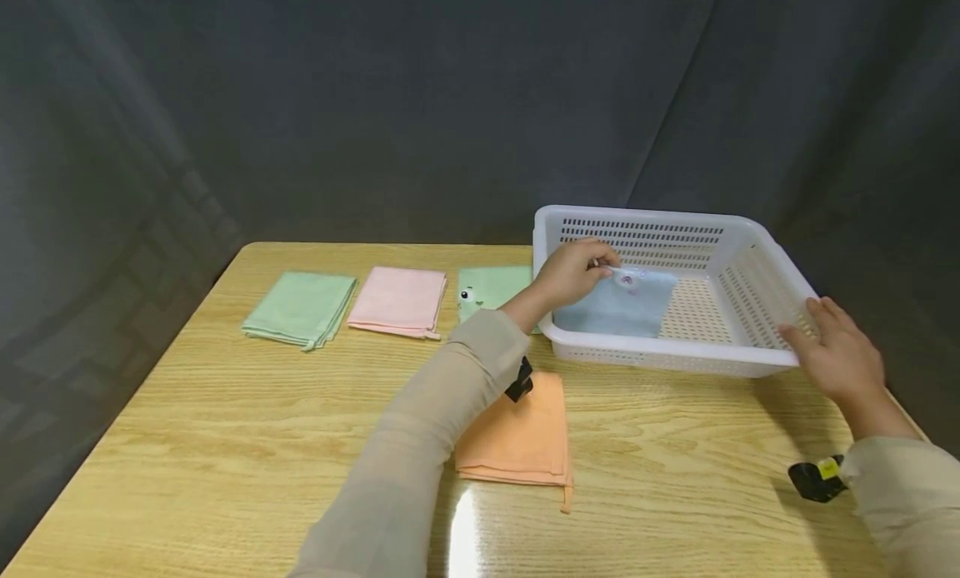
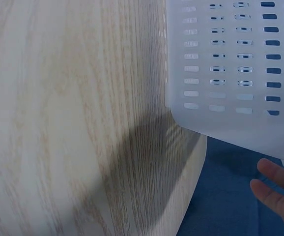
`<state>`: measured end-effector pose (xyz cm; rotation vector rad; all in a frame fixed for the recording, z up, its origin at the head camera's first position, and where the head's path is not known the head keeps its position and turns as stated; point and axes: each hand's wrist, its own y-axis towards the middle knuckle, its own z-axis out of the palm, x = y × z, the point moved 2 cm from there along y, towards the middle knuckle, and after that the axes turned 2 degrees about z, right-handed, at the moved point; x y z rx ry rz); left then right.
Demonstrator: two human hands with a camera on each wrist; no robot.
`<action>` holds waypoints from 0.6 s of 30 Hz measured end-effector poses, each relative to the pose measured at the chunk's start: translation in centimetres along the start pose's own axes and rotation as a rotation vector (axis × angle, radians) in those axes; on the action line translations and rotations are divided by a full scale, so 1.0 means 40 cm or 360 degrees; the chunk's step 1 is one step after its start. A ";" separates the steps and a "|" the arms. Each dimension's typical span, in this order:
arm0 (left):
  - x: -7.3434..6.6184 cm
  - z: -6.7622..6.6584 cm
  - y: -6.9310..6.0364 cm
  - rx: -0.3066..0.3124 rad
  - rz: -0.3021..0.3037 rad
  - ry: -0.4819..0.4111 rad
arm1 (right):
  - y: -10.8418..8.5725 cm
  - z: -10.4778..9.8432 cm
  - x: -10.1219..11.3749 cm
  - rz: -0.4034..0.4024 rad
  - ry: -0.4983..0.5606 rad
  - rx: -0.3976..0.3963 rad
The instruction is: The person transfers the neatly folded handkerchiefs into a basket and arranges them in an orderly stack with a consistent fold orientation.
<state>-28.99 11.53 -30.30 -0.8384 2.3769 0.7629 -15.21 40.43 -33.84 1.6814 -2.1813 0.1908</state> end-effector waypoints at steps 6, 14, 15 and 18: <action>0.016 0.007 0.002 -0.0062 -0.0038 0.0042 | 0.002 -0.001 0.001 -0.0003 -0.0008 0.0007; 0.021 0.014 0.014 -0.0020 -0.0092 0.0125 | 0.001 -0.005 0.001 -0.0019 -0.0007 -0.0003; 0.022 0.015 0.017 -0.0009 -0.0102 0.0137 | 0.001 -0.004 0.001 -0.0017 -0.0006 -0.0002; 0.026 0.017 0.024 0.0038 -0.0143 0.0182 | 0.000 -0.003 0.001 -0.0007 -0.0001 0.0000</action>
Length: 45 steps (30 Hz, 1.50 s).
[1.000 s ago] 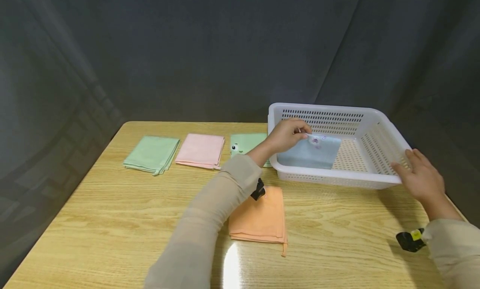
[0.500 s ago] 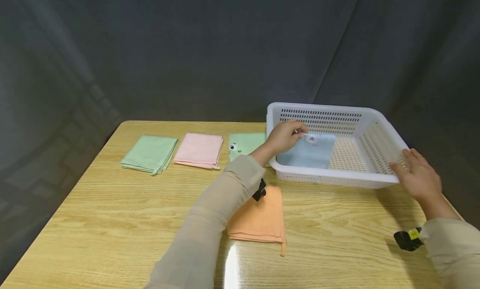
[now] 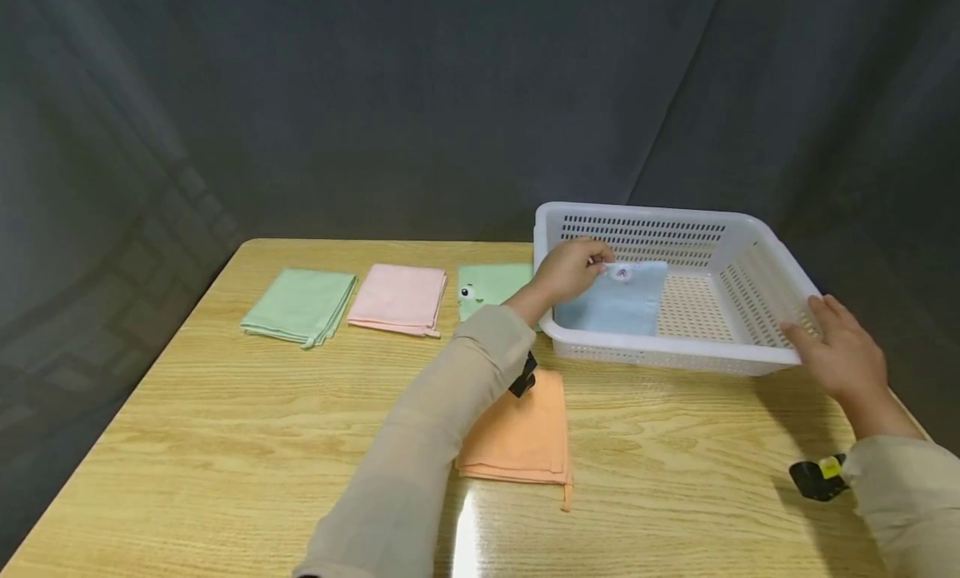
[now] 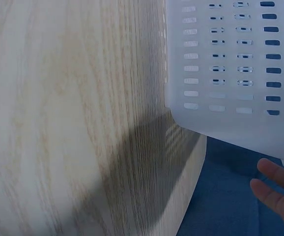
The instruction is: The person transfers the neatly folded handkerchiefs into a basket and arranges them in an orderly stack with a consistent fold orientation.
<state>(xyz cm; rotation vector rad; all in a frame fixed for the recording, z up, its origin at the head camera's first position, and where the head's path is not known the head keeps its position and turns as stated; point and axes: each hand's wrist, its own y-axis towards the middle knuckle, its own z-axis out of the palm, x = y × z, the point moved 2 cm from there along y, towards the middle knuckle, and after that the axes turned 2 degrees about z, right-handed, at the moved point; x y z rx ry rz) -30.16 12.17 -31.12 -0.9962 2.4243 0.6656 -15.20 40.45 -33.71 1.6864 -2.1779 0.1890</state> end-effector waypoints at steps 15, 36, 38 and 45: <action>0.001 0.016 0.005 0.0136 0.0043 0.0438 | -0.003 0.001 -0.004 -0.0016 -0.0001 0.0005; 0.001 0.030 0.005 0.0311 -0.0143 0.0759 | -0.002 0.001 -0.005 -0.0032 -0.0036 -0.0014; 0.001 0.034 0.005 0.0360 -0.0174 0.0809 | -0.002 0.004 -0.005 -0.0032 -0.0035 -0.0012; -0.003 0.035 0.008 0.0396 -0.0196 0.0852 | -0.006 0.009 -0.005 -0.0022 -0.0006 -0.0014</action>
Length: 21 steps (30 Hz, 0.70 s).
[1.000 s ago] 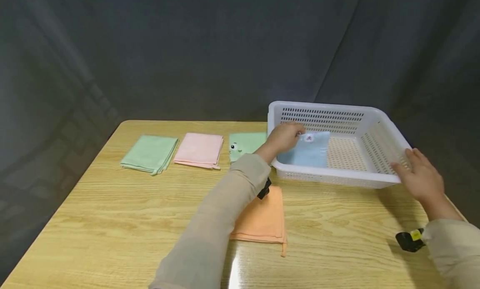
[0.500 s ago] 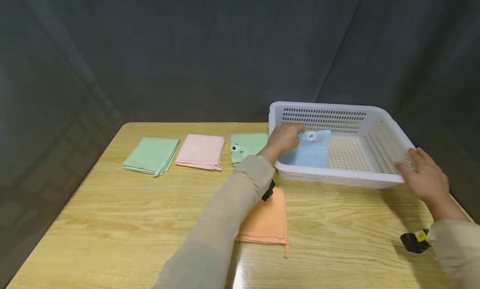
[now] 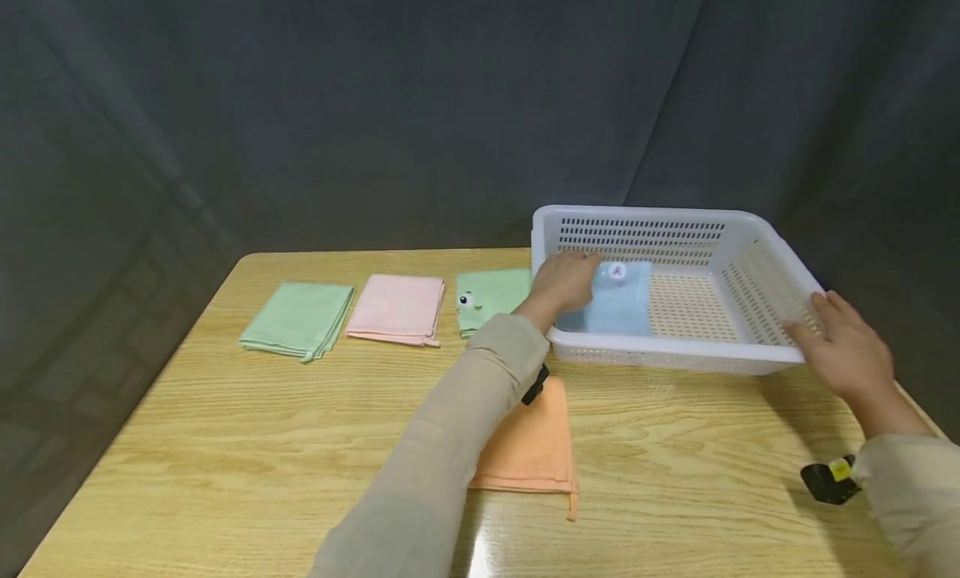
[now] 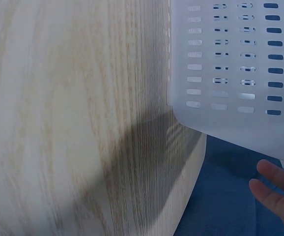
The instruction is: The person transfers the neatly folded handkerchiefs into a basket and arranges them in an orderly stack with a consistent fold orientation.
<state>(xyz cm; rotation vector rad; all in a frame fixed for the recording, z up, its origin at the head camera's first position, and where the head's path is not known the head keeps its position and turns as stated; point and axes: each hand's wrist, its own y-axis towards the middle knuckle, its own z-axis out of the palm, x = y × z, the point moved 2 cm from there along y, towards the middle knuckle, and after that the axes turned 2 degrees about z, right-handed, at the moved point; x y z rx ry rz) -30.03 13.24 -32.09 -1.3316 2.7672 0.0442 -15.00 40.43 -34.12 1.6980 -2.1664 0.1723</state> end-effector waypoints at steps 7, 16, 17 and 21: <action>0.009 -0.005 -0.002 -0.0050 -0.0013 -0.0054 | 0.007 0.000 -0.007 -0.0033 -0.0007 -0.0012; 0.005 -0.002 -0.001 -0.0105 -0.0019 -0.0115 | 0.004 0.001 -0.015 0.0006 -0.0014 -0.0024; 0.005 -0.002 -0.001 -0.0107 -0.0023 -0.0117 | 0.004 0.001 -0.013 0.0008 -0.0010 -0.0020; 0.009 -0.003 -0.003 -0.0141 0.0002 -0.0151 | 0.003 0.003 -0.008 0.0021 -0.0014 -0.0018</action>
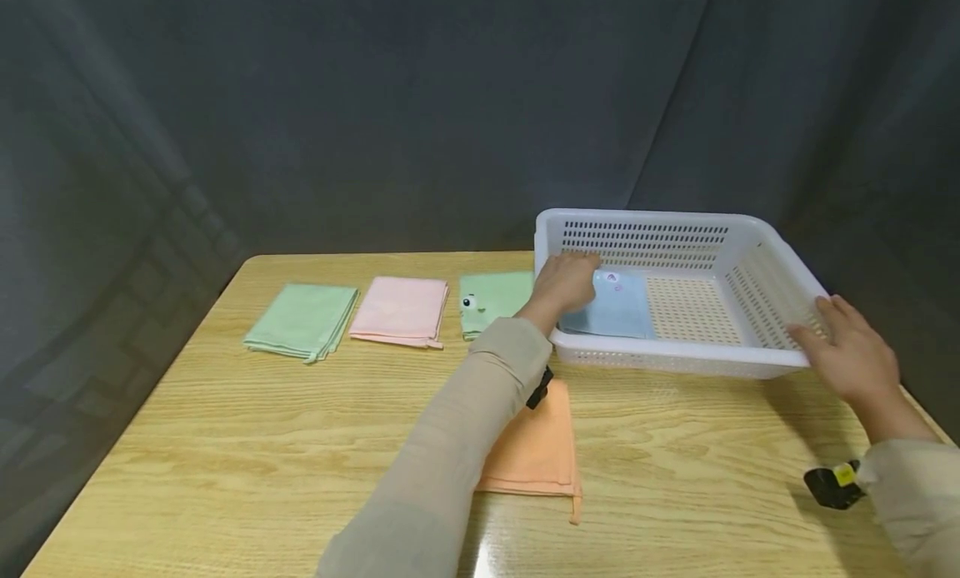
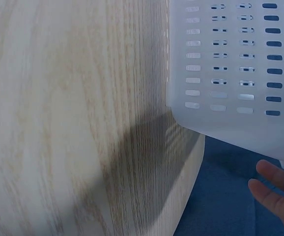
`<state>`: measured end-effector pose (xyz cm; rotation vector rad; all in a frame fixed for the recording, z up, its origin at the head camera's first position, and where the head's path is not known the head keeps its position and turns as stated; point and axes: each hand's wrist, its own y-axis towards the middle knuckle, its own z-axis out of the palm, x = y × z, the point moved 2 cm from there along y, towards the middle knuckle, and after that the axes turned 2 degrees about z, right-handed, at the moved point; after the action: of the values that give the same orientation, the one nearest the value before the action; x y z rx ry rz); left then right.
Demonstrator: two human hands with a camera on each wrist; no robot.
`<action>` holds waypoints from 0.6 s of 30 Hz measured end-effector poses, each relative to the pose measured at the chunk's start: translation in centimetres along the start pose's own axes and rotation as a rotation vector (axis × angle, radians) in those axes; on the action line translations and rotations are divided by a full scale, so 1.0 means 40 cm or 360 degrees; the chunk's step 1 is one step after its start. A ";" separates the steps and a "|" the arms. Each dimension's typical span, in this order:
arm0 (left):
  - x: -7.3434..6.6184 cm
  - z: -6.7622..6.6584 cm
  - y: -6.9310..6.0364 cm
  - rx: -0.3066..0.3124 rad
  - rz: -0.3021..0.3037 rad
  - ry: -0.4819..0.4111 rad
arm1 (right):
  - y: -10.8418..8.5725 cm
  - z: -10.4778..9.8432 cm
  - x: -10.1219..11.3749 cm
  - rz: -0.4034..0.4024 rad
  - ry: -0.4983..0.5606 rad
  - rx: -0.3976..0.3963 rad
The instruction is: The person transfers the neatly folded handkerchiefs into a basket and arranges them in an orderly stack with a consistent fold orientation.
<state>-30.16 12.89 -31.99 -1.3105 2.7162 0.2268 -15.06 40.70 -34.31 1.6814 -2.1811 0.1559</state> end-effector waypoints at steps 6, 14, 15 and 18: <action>0.011 -0.001 -0.001 -0.0038 0.0012 -0.0279 | -0.002 -0.003 0.007 -0.0008 0.0001 0.0003; 0.022 -0.008 -0.005 -0.0155 0.0027 -0.0664 | -0.001 -0.004 0.016 0.0084 -0.0056 -0.0044; 0.024 -0.009 -0.007 -0.0171 0.0027 -0.0716 | -0.001 -0.004 0.017 0.0084 -0.0053 -0.0046; 0.028 -0.009 -0.012 -0.0227 0.0050 -0.0849 | -0.002 -0.003 0.015 0.0072 -0.0056 -0.0045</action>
<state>-30.50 11.66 -31.86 -1.0469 2.2970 0.6767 -15.07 40.18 -33.99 1.6323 -2.2372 0.1078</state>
